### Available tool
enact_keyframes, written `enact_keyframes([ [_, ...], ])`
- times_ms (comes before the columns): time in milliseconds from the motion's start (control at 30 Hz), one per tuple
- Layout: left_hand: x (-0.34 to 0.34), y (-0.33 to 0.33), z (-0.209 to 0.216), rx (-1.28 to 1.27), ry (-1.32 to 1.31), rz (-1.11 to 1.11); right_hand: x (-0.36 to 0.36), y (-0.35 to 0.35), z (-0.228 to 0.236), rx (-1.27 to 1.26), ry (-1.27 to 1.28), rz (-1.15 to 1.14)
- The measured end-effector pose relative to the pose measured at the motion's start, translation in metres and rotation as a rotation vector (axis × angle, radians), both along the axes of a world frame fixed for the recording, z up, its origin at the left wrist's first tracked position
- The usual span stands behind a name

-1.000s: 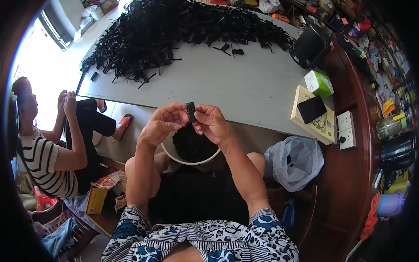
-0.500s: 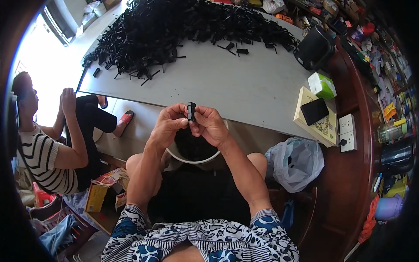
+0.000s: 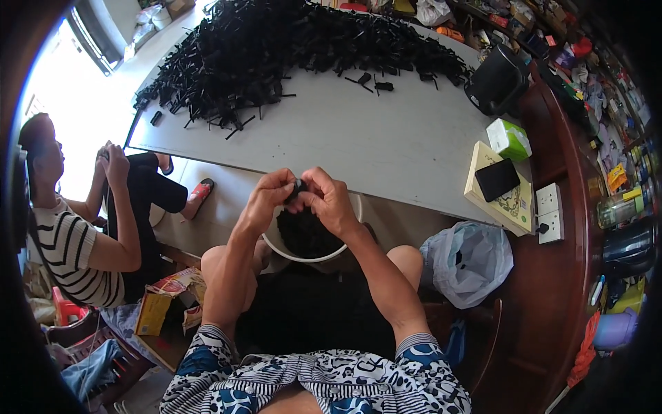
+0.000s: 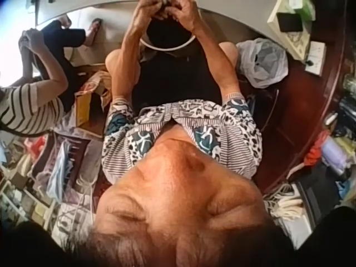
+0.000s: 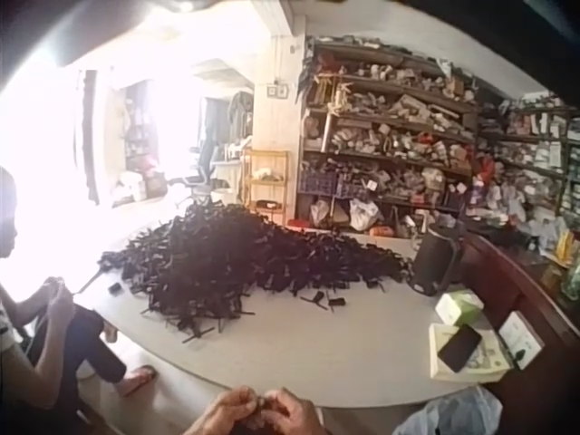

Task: Assemble small black plastic components at a workshop table.

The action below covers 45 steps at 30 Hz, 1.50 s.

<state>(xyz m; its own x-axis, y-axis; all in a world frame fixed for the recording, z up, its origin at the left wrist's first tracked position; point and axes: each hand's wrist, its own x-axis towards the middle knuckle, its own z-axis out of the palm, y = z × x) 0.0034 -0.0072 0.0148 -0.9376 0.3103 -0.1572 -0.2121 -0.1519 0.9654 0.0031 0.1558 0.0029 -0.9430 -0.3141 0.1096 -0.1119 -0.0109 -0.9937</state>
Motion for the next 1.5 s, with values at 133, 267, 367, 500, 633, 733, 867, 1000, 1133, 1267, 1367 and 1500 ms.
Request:
enact_keyframes([
  [133, 0.006, 0.008, -0.005, -0.373, 0.226, 0.107, 0.002, 0.001, -0.007, 0.026, 0.124, -0.018],
  [267, 0.010, 0.018, -0.005, -0.019, 0.085, 0.175, 0.008, -0.005, -0.003, 0.099, 0.237, -0.136],
  [367, 0.009, 0.021, -0.005, 0.122, 0.020, 0.178, 0.014, -0.007, 0.002, 0.183, 0.403, -0.222],
  [500, 0.005, 0.014, -0.015, 0.121, -0.031, 0.148, 0.014, -0.003, -0.002, 0.318, 0.467, -0.230],
  [633, -0.001, 0.006, -0.021, -0.365, -0.047, 0.086, -0.008, 0.012, 0.013, 0.524, 0.328, -0.142],
  [733, 0.005, 0.007, -0.024, -0.801, 0.260, 0.114, -0.061, 0.032, 0.026, 0.726, 0.541, -0.408],
  [867, 0.008, 0.005, -0.019, -0.861, 0.359, 0.052, -0.172, 0.065, 0.031, 1.015, 0.703, -0.492],
  [1000, 0.009, 0.014, -0.011, -0.856, 0.306, -0.043, -0.253, 0.085, 0.013, 1.218, 0.523, -0.514],
  [1133, 0.013, 0.021, -0.010, -0.894, 0.277, -0.089, -0.288, 0.081, 0.007, 1.220, 0.409, -0.541],
  [1267, 0.012, 0.024, -0.009, -0.870, 0.326, -0.100, -0.298, 0.082, -0.005, 1.237, 0.404, -0.545],
  [1367, 0.013, 0.025, -0.009, -0.861, 0.343, -0.108, -0.284, 0.085, -0.012, 1.168, 0.495, -0.558],
  [1500, 0.012, 0.027, -0.010, -0.859, 0.360, -0.113, -0.232, 0.082, -0.013, 1.080, 0.674, -0.497],
])
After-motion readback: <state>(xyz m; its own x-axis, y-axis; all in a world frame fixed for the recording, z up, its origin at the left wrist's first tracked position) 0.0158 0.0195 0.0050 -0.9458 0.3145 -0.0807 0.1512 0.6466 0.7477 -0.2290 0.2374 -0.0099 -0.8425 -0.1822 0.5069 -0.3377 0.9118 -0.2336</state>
